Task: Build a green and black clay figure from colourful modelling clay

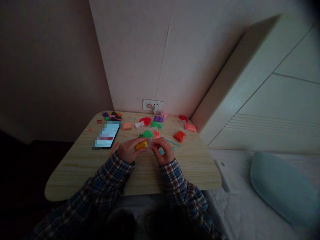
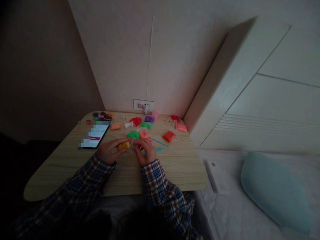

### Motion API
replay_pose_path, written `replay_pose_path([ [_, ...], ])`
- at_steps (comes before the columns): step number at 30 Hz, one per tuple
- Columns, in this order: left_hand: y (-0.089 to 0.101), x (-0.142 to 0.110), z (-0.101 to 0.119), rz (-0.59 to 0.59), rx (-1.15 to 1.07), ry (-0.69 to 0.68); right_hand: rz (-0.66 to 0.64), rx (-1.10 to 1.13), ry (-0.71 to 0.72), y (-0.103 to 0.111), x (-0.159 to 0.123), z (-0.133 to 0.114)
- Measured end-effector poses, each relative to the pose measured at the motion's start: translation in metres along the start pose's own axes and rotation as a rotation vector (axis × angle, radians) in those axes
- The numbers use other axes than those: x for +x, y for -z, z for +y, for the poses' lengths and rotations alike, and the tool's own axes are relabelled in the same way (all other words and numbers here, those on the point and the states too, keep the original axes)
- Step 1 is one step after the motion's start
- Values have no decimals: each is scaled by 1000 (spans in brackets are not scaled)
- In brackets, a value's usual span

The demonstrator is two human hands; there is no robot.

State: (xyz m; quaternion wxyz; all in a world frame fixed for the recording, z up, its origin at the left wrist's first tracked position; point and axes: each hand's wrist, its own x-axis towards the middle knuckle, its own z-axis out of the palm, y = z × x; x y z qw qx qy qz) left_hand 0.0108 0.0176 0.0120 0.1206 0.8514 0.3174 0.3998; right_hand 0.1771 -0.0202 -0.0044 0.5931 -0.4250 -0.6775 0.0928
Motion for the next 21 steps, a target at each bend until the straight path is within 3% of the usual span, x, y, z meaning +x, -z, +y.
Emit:
replay_pose_path([
  [5,-2,0,0,-2,-10,-84,-3,16,-3,-2,-1,7],
  [12,-4,0,0,10,-9,-53,-30,135,-28,-5,-2,5],
  [21,-18,-4,-10,-128,-3,-81,-38,196,-75,-3,-2,6],
])
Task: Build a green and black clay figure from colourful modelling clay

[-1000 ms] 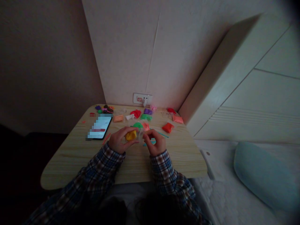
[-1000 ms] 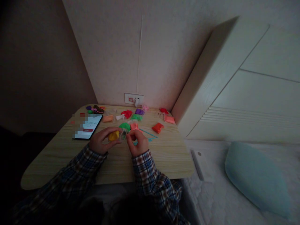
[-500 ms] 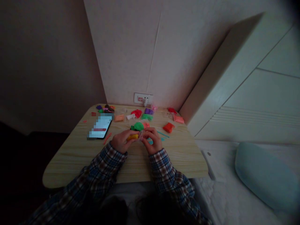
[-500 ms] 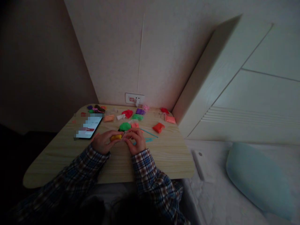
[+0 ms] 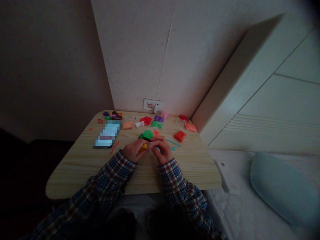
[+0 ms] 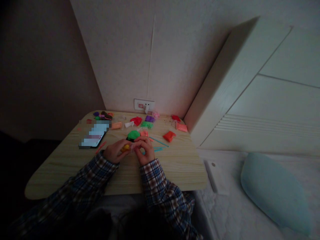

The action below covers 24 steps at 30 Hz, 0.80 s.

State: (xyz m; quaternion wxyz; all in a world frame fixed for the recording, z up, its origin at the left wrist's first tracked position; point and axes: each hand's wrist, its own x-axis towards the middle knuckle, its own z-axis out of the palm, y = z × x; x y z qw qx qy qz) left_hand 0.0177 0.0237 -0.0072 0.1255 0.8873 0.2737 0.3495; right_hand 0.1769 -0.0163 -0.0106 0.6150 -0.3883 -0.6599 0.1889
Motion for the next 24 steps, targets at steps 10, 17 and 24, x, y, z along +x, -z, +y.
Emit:
replay_pose_path([
  [10,-7,-6,0,-167,-20,155,-114,87,-21,0,-1,9],
  [17,-7,-7,-3,-150,84,271,-60,117,-139,-3,-6,9],
  [24,-5,-7,-2,-147,189,281,-160,8,-69,2,-4,13],
])
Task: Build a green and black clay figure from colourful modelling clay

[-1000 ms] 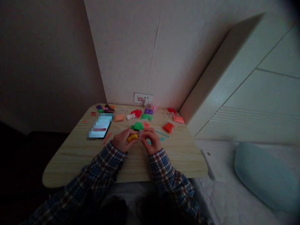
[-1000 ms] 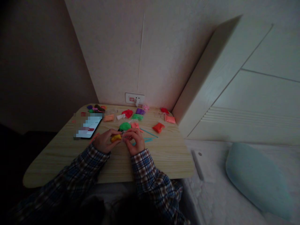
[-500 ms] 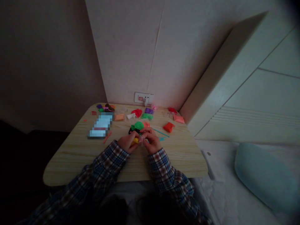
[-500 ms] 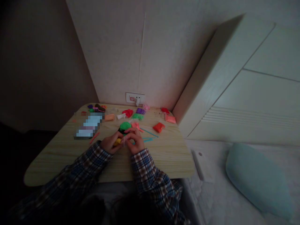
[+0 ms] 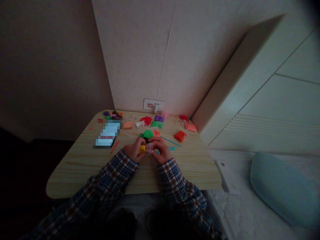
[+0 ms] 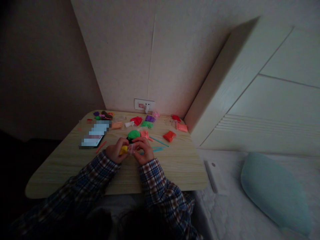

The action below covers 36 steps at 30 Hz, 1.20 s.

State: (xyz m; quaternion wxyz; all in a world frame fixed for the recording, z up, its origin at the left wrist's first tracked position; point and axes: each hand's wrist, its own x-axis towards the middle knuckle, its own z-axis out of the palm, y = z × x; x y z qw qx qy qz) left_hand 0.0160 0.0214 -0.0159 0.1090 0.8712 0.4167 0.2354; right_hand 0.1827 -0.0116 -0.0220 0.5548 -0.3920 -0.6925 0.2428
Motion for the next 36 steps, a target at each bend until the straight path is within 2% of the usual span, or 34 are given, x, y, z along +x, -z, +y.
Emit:
replay_pose_path([
  [11,-8,2,-7,-14,33,69,-17,-111,4,-3,-1,6],
  [19,2,4,9,-43,182,110,-11,-129,37,-7,-1,5],
  [27,2,2,10,19,128,44,38,-146,113,-3,-1,-6],
  [36,4,-3,9,90,-43,21,71,-165,121,-2,0,-13],
])
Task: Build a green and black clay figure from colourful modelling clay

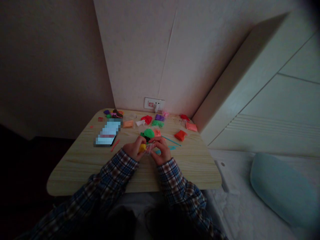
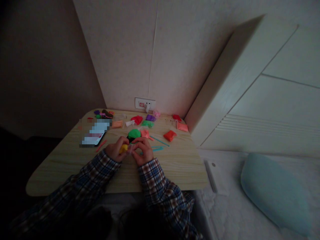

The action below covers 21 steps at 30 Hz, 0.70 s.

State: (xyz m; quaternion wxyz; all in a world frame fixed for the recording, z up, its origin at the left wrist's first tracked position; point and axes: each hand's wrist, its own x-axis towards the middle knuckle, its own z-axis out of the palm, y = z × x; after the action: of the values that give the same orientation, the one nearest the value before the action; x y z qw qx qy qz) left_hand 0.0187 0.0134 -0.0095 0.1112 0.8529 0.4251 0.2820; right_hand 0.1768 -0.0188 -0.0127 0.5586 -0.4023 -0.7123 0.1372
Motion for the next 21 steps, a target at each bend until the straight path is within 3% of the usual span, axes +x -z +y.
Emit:
replay_pose_path([
  [13,-2,-1,-2,-14,82,-8,-61,-47,55,0,-3,3],
  [21,6,-3,7,65,72,-12,-23,-61,98,1,0,-10],
])
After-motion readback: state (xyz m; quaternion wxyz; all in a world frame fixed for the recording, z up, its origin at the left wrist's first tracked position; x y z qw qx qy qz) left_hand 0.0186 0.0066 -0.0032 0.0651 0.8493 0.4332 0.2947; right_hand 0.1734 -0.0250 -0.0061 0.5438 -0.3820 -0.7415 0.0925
